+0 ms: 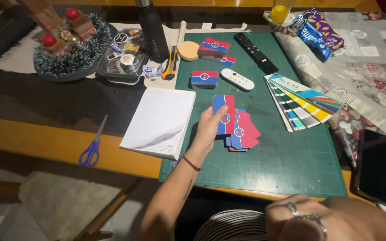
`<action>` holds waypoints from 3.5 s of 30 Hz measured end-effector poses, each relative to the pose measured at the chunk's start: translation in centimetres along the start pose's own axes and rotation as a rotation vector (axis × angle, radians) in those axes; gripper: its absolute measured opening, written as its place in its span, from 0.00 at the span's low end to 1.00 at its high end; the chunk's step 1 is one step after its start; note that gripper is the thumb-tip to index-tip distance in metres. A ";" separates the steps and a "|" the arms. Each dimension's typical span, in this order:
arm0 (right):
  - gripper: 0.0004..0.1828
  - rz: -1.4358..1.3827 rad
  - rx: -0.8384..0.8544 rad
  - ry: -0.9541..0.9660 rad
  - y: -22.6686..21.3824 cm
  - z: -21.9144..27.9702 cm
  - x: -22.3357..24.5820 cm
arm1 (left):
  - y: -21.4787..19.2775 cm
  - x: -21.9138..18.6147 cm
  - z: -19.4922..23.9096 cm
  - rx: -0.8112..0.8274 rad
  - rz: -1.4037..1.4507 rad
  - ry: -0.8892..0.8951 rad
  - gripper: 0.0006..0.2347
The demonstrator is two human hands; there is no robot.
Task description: The person is sorting small, colorful cards into different piles on a green cutting mat.
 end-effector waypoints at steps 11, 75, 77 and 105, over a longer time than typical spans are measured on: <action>0.15 0.857 -0.381 0.328 -7.9 -0.4 -11.4 | 0.5 -0.7 1.2 -0.007 -0.030 -0.014 0.11; 0.12 0.580 -0.303 0.906 -10.2 5.4 -24.7 | 2.1 -0.8 1.5 -0.001 -0.064 0.028 0.09; 0.11 0.562 -0.329 0.916 -10.5 5.5 -24.6 | 1.2 0.1 0.7 -0.024 -0.030 0.001 0.09; 0.11 0.450 -0.469 0.930 -10.9 6.2 -24.8 | 1.5 0.1 0.8 0.028 -0.133 -0.008 0.13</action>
Point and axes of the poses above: each hand's wrist, its own z-axis away from the middle knuckle, its own y-axis out of the palm, x = y × z, the point moved 4 cm from there along -z, towards the middle knuckle, and after that the axes turned 15 degrees about z, right-handed, at the moved point
